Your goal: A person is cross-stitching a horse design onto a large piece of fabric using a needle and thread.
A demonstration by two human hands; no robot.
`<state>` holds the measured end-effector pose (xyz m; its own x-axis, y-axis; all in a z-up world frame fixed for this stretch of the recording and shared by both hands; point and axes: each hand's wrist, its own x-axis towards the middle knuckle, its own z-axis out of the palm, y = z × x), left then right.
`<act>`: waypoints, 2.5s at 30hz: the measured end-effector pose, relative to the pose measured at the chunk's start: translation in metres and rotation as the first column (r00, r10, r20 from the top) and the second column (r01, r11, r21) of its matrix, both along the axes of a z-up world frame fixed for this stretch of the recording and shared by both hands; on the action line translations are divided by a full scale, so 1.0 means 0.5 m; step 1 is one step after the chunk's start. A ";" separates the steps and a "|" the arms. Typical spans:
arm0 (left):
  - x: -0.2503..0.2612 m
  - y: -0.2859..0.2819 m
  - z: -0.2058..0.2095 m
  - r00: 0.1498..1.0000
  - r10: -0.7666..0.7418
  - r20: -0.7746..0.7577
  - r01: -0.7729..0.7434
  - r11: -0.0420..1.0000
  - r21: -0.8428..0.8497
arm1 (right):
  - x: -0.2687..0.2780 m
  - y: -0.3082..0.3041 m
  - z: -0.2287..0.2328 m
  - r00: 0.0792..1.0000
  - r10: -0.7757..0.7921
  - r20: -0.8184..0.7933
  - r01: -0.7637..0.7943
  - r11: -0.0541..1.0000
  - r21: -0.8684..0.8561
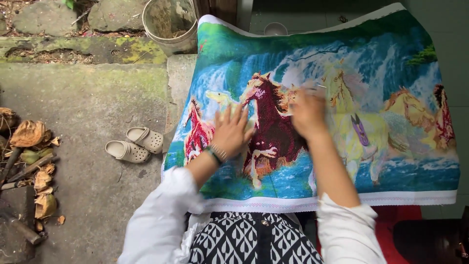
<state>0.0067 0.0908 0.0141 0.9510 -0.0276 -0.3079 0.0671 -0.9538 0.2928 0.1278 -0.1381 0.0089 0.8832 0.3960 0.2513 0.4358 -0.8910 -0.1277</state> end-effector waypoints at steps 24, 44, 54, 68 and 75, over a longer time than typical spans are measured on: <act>0.150 0.008 -0.084 0.994 0.066 0.086 -0.072 0.996 0.061 | 0.069 0.107 -0.161 0.980 0.038 0.194 -0.036 0.999 -0.013; -0.010 -0.078 0.005 0.998 0.028 0.063 -0.030 0.999 0.031 | -0.092 0.058 -0.087 0.997 -0.073 0.042 0.067 0.991 0.116; -0.089 -0.009 -0.014 0.992 -0.125 -0.017 0.125 0.992 0.002 | -0.109 -0.089 -0.110 0.974 -0.073 -0.216 0.067 0.997 -0.032; -0.321 -0.025 -0.110 0.965 -0.129 0.229 0.124 0.992 0.038 | -0.254 -0.185 -0.129 0.978 0.011 -0.207 -0.020 0.999 -0.038; -0.197 0.025 -0.099 0.950 -0.259 0.173 0.267 0.963 -0.025 | -0.203 -0.225 -0.149 0.998 0.051 0.042 -0.061 0.956 0.288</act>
